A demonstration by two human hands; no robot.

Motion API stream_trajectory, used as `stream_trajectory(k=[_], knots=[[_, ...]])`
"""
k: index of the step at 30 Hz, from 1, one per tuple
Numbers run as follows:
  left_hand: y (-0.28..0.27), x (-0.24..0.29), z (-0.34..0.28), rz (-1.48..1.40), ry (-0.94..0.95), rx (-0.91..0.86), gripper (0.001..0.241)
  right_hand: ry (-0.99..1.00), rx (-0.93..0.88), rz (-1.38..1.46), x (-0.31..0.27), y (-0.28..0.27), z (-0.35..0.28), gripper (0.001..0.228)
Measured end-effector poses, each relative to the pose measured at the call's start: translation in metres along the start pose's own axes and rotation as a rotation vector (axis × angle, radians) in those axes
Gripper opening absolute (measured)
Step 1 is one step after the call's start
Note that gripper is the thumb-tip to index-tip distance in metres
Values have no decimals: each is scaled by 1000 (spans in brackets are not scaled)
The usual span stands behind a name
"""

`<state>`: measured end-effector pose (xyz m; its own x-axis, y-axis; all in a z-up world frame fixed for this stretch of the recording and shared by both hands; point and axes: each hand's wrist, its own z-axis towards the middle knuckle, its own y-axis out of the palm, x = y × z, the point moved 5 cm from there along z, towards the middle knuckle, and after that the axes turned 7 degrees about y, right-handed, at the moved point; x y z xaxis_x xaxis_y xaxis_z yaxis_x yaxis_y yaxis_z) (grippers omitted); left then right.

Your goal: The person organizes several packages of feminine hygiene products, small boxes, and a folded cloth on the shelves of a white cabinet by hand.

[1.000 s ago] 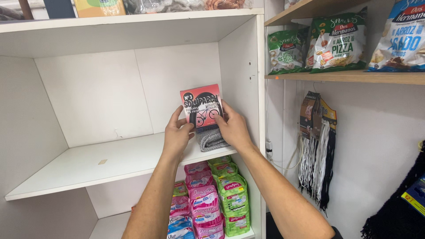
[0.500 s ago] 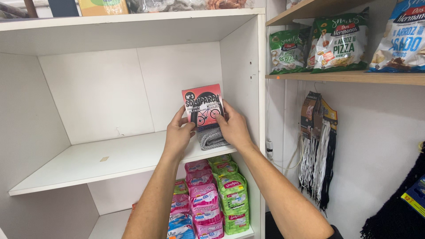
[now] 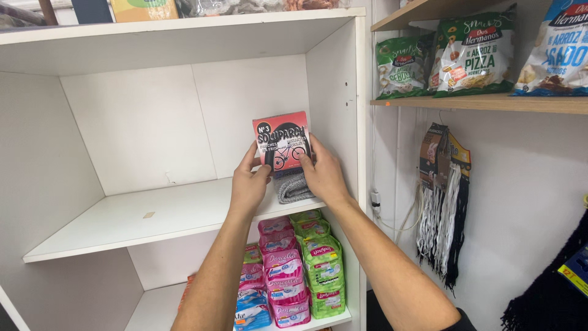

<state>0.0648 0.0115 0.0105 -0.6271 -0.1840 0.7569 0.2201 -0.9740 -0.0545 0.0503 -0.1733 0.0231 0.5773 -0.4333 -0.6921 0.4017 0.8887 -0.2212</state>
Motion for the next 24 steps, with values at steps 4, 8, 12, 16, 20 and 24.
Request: stream_trajectory(k=[4, 8, 12, 16, 20, 24], knots=[[-2, 3, -7, 38, 50, 29, 72, -49, 34, 12, -8, -7, -9, 62], [-5, 22, -26, 67, 115, 43, 72, -71, 34, 67, -26, -18, -33, 62], [-7, 29, -43, 24, 137, 47, 73, -40, 42, 121, -19, -21, -45, 62], [-16, 34, -62, -16, 128, 46, 74, -4, 39, 207, -19, -15, -61, 64], [-29, 32, -73, -21, 142, 22, 74, 25, 53, 228, -17, -7, -77, 65], [-48, 31, -84, -33, 162, -6, 74, 29, 40, 294, -10, 8, -88, 65]])
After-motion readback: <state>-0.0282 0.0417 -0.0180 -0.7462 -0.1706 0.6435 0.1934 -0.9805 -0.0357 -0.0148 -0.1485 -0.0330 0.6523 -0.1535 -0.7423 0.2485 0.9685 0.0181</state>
